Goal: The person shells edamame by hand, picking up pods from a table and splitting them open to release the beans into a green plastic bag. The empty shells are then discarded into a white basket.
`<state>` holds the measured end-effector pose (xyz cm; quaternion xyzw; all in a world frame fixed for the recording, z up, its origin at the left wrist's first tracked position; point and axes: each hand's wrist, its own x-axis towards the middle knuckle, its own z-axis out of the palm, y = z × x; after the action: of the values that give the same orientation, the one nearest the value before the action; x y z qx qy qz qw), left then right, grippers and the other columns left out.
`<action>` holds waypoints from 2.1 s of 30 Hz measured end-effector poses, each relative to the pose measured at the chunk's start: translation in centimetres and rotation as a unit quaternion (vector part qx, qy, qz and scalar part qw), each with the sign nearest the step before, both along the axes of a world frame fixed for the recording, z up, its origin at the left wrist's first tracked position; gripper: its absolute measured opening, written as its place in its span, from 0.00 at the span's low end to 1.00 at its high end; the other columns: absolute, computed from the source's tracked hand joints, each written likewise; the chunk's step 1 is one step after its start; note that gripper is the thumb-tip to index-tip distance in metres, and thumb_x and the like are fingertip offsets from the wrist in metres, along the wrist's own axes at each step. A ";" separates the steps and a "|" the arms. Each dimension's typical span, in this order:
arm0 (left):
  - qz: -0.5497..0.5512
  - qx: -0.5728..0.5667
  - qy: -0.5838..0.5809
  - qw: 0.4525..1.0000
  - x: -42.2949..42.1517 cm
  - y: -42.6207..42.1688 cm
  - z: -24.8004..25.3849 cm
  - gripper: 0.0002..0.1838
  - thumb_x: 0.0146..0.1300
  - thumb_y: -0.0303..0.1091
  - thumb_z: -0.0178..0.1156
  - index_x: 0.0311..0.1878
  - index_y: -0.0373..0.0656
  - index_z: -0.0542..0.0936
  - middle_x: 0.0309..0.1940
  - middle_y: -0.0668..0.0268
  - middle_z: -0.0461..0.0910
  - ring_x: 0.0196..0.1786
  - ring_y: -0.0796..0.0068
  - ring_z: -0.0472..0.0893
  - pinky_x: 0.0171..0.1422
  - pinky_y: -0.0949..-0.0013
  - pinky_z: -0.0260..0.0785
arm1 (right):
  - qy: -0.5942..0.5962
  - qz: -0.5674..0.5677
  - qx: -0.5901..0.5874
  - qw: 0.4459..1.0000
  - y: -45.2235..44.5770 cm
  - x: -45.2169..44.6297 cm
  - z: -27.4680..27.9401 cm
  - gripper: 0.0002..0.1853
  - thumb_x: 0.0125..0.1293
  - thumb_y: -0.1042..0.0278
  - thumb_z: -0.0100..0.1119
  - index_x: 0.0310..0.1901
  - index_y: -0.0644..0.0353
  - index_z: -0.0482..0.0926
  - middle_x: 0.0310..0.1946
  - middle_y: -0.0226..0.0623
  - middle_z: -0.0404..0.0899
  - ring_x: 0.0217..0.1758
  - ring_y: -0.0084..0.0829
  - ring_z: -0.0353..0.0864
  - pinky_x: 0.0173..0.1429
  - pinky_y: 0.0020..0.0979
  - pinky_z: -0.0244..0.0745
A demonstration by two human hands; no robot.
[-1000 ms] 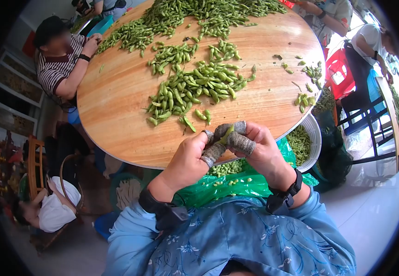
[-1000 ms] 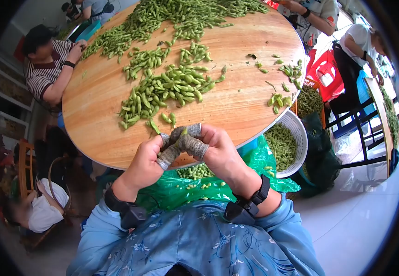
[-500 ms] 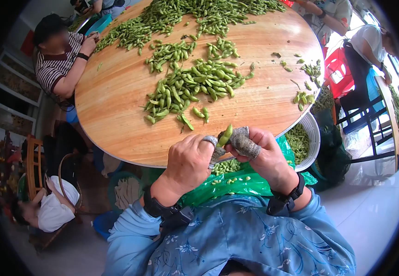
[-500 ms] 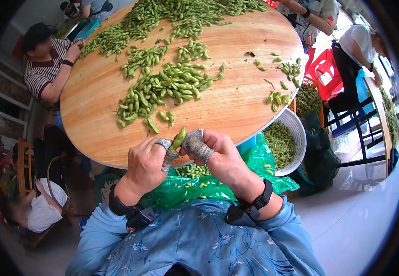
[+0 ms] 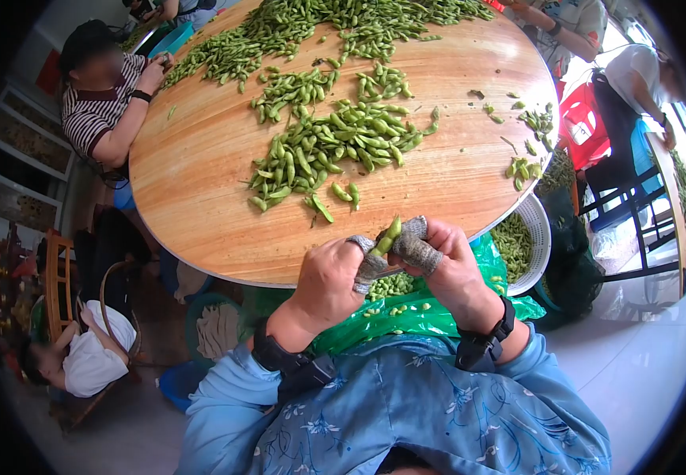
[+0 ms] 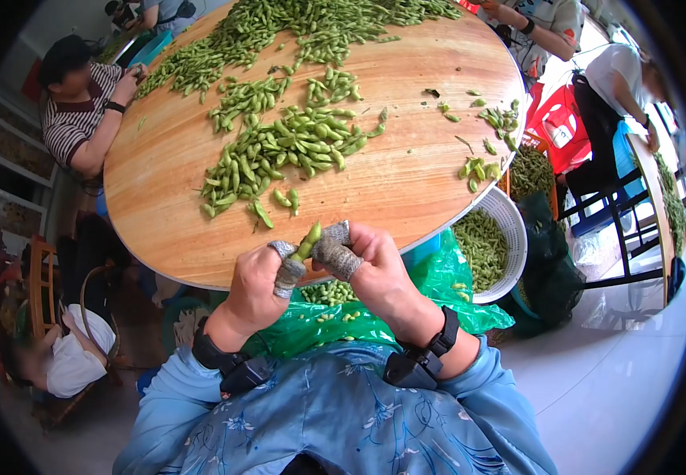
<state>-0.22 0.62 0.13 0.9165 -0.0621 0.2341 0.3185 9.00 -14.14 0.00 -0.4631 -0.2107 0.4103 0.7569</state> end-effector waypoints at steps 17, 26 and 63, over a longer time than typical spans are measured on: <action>-0.032 -0.484 0.134 0.864 -0.2 -1.0 0.2 0.12 0.63 0.36 0.47 0.30 0.38 0.71 0.17 0.73 0.68 0.21 0.85 0.65 0.24 0.78 0.56 | -0.080 -0.008 0.076 0.994 0.5 0.3 -1.4 0.08 0.59 0.70 0.54 0.37 0.65 0.73 0.33 0.29 0.75 0.37 0.18 0.71 0.44 0.22 0.67; -0.033 -0.604 0.199 0.771 0.2 -0.6 0.6 0.11 0.63 0.40 0.47 0.37 0.41 0.70 0.22 0.72 0.68 0.22 0.88 0.63 0.21 0.83 0.52 | -0.102 -0.018 0.020 0.994 0.6 0.7 -0.9 0.07 0.59 0.70 0.54 0.36 0.65 0.73 0.31 0.27 0.74 0.35 0.16 0.70 0.41 0.20 0.67; 0.001 -0.352 0.178 0.919 -0.3 0.5 1.8 0.17 0.51 0.30 0.62 0.42 0.38 0.67 0.24 0.75 0.66 0.27 0.89 0.64 0.35 0.84 0.59 | -0.253 -0.061 -0.155 0.953 1.0 -0.3 0.7 0.05 0.55 0.75 0.55 0.27 0.68 0.73 0.17 0.30 0.70 0.24 0.16 0.65 0.26 0.22 0.64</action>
<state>-0.47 1.16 1.93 0.7715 0.0832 0.0737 0.6264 8.68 -13.15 0.70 -0.6754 -0.3001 0.2606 0.6212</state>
